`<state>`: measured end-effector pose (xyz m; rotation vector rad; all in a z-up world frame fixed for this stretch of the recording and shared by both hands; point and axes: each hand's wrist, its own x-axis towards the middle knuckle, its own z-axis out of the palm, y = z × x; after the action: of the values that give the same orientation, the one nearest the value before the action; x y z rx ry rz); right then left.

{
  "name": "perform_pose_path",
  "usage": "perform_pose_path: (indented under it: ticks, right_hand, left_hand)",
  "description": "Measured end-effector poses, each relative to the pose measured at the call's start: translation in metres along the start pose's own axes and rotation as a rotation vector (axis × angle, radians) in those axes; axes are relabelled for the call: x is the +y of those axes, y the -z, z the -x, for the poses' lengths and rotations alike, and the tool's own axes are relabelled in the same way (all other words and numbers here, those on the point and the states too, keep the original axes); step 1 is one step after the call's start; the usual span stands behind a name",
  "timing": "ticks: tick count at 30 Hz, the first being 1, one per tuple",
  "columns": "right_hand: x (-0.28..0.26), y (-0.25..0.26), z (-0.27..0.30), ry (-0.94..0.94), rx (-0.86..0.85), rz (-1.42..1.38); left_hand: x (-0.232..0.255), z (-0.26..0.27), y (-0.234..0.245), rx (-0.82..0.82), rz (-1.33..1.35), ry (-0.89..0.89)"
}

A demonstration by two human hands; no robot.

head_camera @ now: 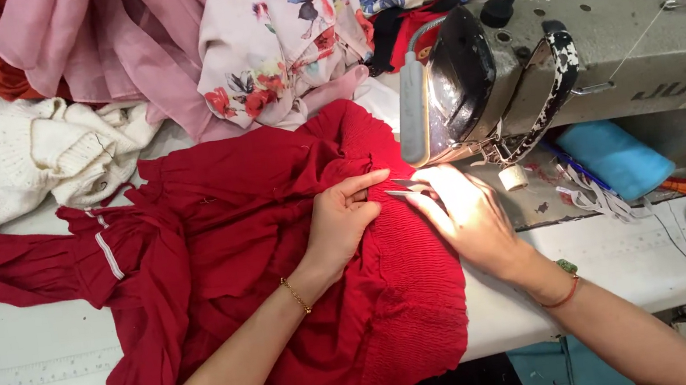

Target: Removing stitches from the elastic waistband of a red garment using a thread clipper.

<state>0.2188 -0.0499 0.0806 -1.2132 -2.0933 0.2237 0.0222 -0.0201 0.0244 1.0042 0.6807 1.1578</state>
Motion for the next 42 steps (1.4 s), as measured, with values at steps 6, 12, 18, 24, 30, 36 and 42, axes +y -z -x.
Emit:
perform_pose_path:
  ticks: [6,12,18,24,30,36,42]
  right_hand:
    - [-0.003,0.002,-0.001,0.062,0.0,0.052]
    - [-0.001,0.001,0.0,0.099,0.029,0.063]
    - [-0.005,0.005,-0.001,0.131,0.048,0.057]
    - [-0.006,0.006,0.0,0.134,0.069,0.092]
    - [-0.007,0.007,-0.001,0.152,0.068,0.118]
    - [-0.004,0.007,-0.001,0.176,0.07,0.116]
    - [-0.007,0.007,-0.003,0.162,0.059,0.155]
  left_hand:
    - [-0.024,-0.005,0.014,-0.023,-0.051,-0.059]
    - [0.001,0.001,0.005,-0.056,-0.01,0.006]
    - [-0.01,-0.004,0.01,0.026,-0.032,0.011]
    - [-0.007,-0.003,0.007,0.055,-0.057,0.03]
    - [0.004,0.0,0.002,0.026,-0.082,0.008]
    - [-0.005,-0.003,0.007,0.025,-0.095,-0.017]
    - [-0.003,-0.001,0.005,0.021,-0.146,-0.046]
